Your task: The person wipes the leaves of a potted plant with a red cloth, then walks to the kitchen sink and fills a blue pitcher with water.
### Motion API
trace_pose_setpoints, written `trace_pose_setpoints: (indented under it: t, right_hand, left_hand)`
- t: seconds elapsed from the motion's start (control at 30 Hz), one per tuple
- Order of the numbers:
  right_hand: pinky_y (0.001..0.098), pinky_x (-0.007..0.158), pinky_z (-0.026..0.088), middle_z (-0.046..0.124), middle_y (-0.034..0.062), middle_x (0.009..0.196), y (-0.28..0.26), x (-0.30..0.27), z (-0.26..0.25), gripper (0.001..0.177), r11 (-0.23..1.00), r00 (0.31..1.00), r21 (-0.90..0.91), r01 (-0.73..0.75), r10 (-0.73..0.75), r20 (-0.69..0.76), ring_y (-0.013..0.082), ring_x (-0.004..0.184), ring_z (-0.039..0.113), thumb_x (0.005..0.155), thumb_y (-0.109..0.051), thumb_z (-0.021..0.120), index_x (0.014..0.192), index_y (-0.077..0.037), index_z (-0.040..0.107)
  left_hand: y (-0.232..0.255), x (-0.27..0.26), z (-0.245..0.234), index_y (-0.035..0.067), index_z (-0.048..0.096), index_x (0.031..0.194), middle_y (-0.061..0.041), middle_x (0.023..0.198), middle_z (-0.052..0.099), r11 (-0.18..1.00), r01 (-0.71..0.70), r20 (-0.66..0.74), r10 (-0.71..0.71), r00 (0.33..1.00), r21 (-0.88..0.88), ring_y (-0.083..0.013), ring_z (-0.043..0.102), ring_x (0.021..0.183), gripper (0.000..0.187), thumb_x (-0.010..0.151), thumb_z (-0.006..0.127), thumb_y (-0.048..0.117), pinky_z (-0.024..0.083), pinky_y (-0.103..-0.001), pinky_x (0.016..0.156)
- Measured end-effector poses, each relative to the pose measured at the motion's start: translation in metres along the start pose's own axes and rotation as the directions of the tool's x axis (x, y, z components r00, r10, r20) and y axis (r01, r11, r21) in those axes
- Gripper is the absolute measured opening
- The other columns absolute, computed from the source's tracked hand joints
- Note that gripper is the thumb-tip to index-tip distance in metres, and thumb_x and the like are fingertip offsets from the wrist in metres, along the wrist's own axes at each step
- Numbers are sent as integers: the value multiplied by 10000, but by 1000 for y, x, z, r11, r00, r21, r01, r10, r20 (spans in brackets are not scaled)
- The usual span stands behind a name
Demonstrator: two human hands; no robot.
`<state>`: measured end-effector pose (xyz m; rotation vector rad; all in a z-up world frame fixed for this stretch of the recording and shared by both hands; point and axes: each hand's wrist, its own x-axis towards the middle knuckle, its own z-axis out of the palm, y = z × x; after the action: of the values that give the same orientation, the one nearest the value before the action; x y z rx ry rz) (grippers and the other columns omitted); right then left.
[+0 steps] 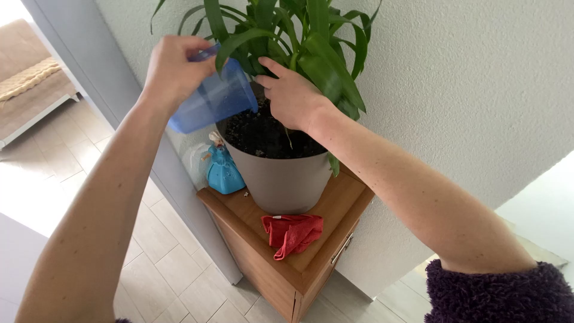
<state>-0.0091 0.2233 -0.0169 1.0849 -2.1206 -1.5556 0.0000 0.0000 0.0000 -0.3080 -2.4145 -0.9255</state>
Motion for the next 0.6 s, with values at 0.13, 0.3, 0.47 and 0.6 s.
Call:
trace_pose_setpoints:
  t: [0.13, 0.3, 0.47, 0.6]
  right_hand:
    - [569, 1275, -40, 570, 7, 1506, -5, -3, -8, 268, 1000, 1000, -15, 8, -8, 19, 249, 1619, 182, 976, -415, 594, 1150, -330, 779]
    - [561, 1280, -11, 518, 14, 1550, -16, 15, 3, 391, 999, 994, 30, -28, 31, -102, 262, 1580, 234, 958, -388, 585, 1327, -291, 667]
    - [547, 1270, 62, 462, 73, 1593, -35, 22, -2, 465, 994, 973, 94, -57, 76, -217, 281, 1550, 277, 984, -411, 511, 1417, -254, 580]
    - [511, 1246, 235, 450, 169, 1582, -49, 9, -20, 569, 931, 900, 358, -74, 217, -378, 348, 1483, 358, 1035, -515, 424, 1409, -110, 565]
  left_hand:
    - [13, -34, -17, 144, 772, 1134, 22, 744, 675, 972, 167, -52, -177, 983, -163, -83, 552, 685, 233, 955, 791, 292, 420, -265, 695]
    - [11, -69, -36, 96, 725, 1137, 34, 765, 650, 774, 253, -104, -378, 920, -581, -32, 539, 650, 229, 963, 759, 240, 412, -159, 583]
    - [4, -114, -48, 125, 687, 951, 34, 731, 556, 660, 206, -163, -452, 877, -722, -59, 456, 607, 148, 1013, 701, 259, 340, -183, 579]
    - [0, -155, -57, 104, 693, 958, 20, 728, 540, 559, 106, -233, -501, 834, -822, -72, 456, 613, 176, 997, 716, 274, 383, -172, 624]
